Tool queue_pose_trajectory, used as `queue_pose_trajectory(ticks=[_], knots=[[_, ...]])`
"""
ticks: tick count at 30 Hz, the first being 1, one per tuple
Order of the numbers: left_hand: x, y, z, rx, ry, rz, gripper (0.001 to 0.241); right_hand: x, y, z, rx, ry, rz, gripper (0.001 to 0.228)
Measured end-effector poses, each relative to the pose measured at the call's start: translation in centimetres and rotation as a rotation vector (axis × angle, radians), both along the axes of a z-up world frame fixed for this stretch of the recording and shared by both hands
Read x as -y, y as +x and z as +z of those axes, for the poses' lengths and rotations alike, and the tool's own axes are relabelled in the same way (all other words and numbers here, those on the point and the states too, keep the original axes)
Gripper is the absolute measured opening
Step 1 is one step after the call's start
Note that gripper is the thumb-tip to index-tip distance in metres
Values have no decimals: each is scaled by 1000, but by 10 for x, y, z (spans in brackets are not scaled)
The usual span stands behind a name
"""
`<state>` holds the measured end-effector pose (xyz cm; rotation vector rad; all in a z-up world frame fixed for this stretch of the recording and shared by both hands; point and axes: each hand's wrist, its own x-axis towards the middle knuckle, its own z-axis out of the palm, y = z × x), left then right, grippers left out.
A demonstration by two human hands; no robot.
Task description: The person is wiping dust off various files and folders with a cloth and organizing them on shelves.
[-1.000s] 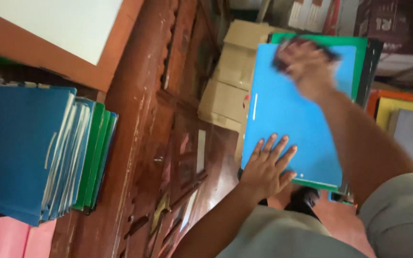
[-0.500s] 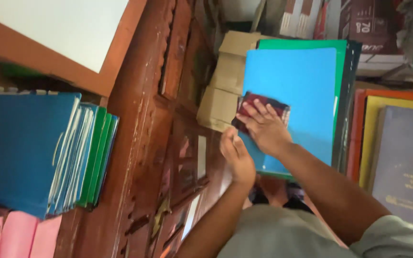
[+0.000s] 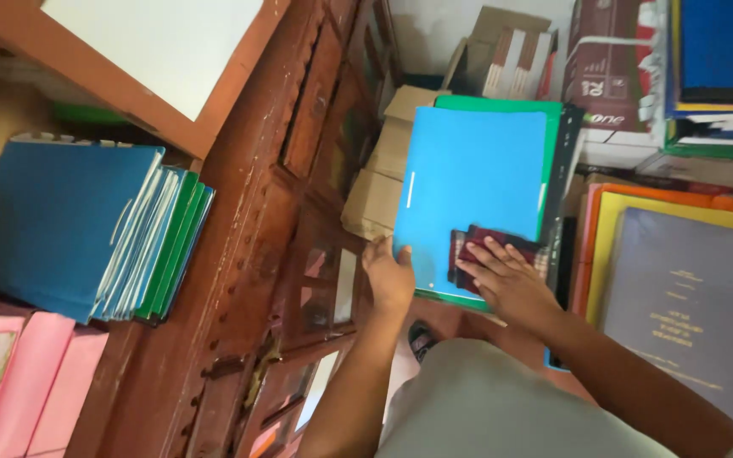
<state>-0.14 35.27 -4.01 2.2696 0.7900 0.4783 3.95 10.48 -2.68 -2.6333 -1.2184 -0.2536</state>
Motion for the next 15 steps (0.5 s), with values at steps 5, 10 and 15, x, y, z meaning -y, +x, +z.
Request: queue_pose_trajectory(ticks=[5, 10, 15], knots=[[7, -16, 38, -139, -57, -20, 38, 18, -1, 8, -21, -7, 75, 43], [2, -59, 4, -291, -325, 49, 45, 34, -7, 12, -39, 7, 151, 42], [13, -115, 8, -39, -864, 129, 52, 34, 17, 3, 20, 79, 132, 56]])
